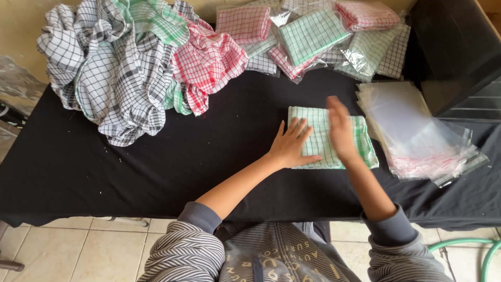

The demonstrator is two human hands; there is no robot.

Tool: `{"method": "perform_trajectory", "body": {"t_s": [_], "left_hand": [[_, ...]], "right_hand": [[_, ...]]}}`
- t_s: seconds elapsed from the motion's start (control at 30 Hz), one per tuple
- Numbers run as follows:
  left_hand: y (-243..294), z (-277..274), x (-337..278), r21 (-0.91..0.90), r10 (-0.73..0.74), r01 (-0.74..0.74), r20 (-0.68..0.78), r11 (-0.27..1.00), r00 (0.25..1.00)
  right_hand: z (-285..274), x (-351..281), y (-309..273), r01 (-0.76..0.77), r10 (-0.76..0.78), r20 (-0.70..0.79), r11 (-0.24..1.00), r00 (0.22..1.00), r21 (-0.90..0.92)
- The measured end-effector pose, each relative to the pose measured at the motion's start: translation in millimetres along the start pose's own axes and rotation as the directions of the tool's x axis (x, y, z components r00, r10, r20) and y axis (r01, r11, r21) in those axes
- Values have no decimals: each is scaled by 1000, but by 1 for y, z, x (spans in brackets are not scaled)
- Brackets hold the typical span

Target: Folding checkered cloths and placing them into individual clear plastic bags.

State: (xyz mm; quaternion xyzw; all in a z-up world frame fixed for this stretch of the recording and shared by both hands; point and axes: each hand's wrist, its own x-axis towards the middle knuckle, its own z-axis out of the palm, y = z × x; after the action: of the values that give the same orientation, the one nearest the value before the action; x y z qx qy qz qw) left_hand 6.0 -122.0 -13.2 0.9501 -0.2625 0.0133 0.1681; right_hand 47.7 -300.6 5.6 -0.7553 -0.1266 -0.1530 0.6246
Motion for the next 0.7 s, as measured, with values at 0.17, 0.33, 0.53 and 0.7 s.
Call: {"method": "perform_trajectory", "body": {"t_s": [0.17,0.33,0.53,0.7], "left_hand": [[-1,5,-2,-12,-7,6,-82,1000,997],[-2,0,-4,-20,-27,27,7,999,1000],[4,-9,-9,-38,-136,134,-39,990,990],[-13,20,6,-170,-171,153,-97,973,980]], "right_hand": [[35,-12,65,291,-65,326,639,943,-712],[16,-10,73,228,141,335,489,932,-842],[6,-10,62,37,380,230,452,896,-891],[13,-15,52,-19,352,148,431,924,-902]]}}
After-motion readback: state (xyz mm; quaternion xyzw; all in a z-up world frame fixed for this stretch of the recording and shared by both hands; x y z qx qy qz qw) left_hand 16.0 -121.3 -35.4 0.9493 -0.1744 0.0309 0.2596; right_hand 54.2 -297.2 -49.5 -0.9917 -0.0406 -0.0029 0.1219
